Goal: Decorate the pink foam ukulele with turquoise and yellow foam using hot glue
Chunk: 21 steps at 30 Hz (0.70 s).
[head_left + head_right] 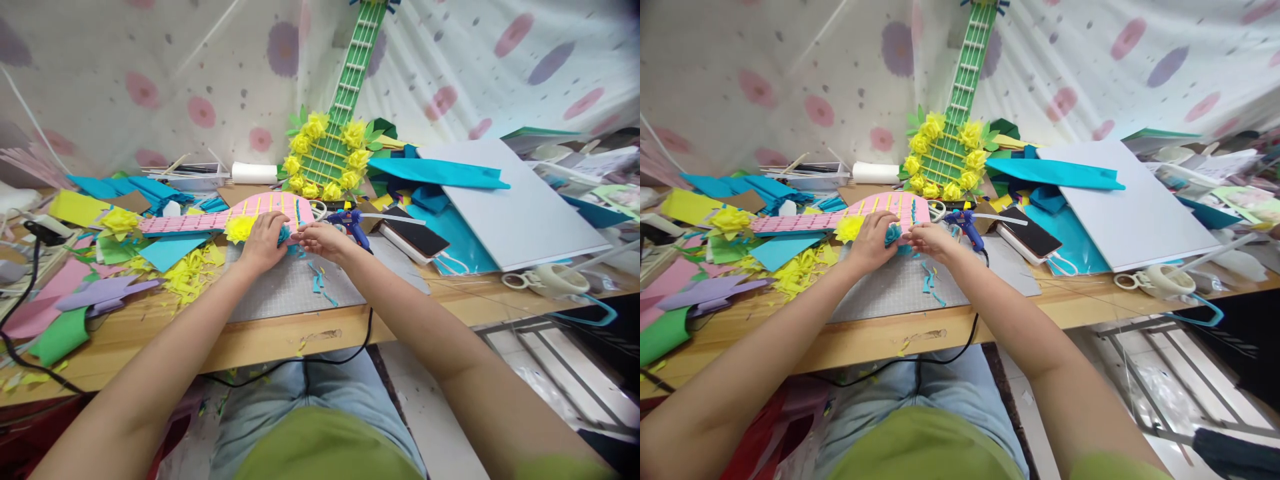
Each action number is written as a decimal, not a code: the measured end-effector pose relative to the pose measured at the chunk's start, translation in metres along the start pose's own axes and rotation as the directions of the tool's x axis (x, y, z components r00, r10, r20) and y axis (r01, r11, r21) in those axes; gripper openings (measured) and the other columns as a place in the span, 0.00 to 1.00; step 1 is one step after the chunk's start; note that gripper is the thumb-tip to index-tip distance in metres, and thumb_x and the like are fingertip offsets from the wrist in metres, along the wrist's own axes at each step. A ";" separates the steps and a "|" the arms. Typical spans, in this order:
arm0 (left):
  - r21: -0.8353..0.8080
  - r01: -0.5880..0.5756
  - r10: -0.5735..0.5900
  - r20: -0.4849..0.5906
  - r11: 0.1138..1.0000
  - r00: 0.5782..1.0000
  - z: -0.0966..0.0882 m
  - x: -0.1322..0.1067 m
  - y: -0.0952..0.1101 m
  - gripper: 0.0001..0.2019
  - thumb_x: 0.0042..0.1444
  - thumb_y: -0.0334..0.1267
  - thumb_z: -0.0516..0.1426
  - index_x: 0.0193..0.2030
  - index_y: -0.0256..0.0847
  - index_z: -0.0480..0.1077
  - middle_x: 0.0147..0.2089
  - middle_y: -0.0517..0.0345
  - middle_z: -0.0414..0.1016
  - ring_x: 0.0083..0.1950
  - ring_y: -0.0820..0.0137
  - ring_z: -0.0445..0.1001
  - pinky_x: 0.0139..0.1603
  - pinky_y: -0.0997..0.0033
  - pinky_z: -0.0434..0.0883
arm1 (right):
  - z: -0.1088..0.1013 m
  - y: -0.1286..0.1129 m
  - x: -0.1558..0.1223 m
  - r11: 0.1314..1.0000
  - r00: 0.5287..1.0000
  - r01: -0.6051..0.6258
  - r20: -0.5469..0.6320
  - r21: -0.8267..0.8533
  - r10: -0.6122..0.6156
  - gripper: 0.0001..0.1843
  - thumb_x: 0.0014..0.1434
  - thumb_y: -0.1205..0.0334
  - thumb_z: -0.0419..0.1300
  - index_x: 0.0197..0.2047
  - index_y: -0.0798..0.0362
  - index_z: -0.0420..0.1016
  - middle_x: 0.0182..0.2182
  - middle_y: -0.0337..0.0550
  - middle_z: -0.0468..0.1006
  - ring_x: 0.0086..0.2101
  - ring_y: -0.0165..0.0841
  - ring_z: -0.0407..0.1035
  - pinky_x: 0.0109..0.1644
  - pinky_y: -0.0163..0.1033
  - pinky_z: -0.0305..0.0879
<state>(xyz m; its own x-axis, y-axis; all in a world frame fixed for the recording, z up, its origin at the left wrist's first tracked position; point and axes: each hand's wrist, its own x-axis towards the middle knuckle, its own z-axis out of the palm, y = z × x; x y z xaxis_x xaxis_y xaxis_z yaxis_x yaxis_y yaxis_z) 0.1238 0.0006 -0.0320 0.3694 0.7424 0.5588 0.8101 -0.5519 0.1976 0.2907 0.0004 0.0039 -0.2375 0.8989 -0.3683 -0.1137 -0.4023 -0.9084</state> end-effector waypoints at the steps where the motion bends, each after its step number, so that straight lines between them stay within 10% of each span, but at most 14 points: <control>1: 0.003 0.003 -0.003 0.002 1.000 1.000 0.000 -0.001 0.000 0.21 0.48 0.29 0.54 0.51 0.42 0.62 0.54 0.47 0.65 0.59 0.58 0.62 0.60 0.55 0.61 | -0.003 0.000 0.000 1.000 1.000 0.008 -0.003 -0.011 -0.008 0.08 0.51 0.79 0.57 0.30 0.56 0.68 0.22 0.36 0.73 0.21 0.21 0.64 0.26 0.27 0.62; 9: -0.064 0.019 -0.025 -0.094 0.998 0.995 -0.015 0.003 0.004 0.19 0.48 0.33 0.55 0.49 0.41 0.62 0.52 0.47 0.67 0.57 0.59 0.64 0.61 0.56 0.60 | -0.036 -0.001 0.006 0.935 0.973 0.193 -0.065 -0.298 -0.222 0.04 0.53 0.71 0.60 0.28 0.57 0.70 0.18 0.32 0.66 0.19 0.21 0.59 0.24 0.28 0.60; 15: -0.160 0.321 -0.357 -0.326 0.933 0.876 -0.025 0.014 -0.006 0.13 0.50 0.32 0.53 0.44 0.42 0.62 0.45 0.50 0.68 0.52 0.61 0.67 0.56 0.58 0.64 | -0.049 0.004 0.033 0.667 0.899 0.192 -0.143 -0.719 -0.414 0.08 0.55 0.60 0.59 0.30 0.56 0.73 0.25 0.38 0.72 0.23 0.25 0.63 0.30 0.33 0.61; 21: -0.182 0.380 -0.421 -0.341 0.907 0.840 -0.025 0.012 -0.017 0.12 0.48 0.31 0.54 0.41 0.42 0.63 0.44 0.52 0.68 0.50 0.63 0.67 0.55 0.59 0.66 | -0.032 0.002 0.050 0.464 0.882 0.077 -0.157 -0.883 -0.445 0.16 0.48 0.49 0.63 0.28 0.54 0.73 0.30 0.43 0.76 0.32 0.32 0.68 0.36 0.35 0.60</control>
<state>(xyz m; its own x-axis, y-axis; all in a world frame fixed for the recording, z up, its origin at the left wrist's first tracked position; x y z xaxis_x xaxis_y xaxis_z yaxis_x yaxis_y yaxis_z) 0.1033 0.0092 -0.0087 -0.1862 0.7267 0.6612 0.7920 -0.2872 0.5387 0.3095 0.0504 -0.0230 -0.0077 0.9988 0.0480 0.7805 0.0360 -0.6241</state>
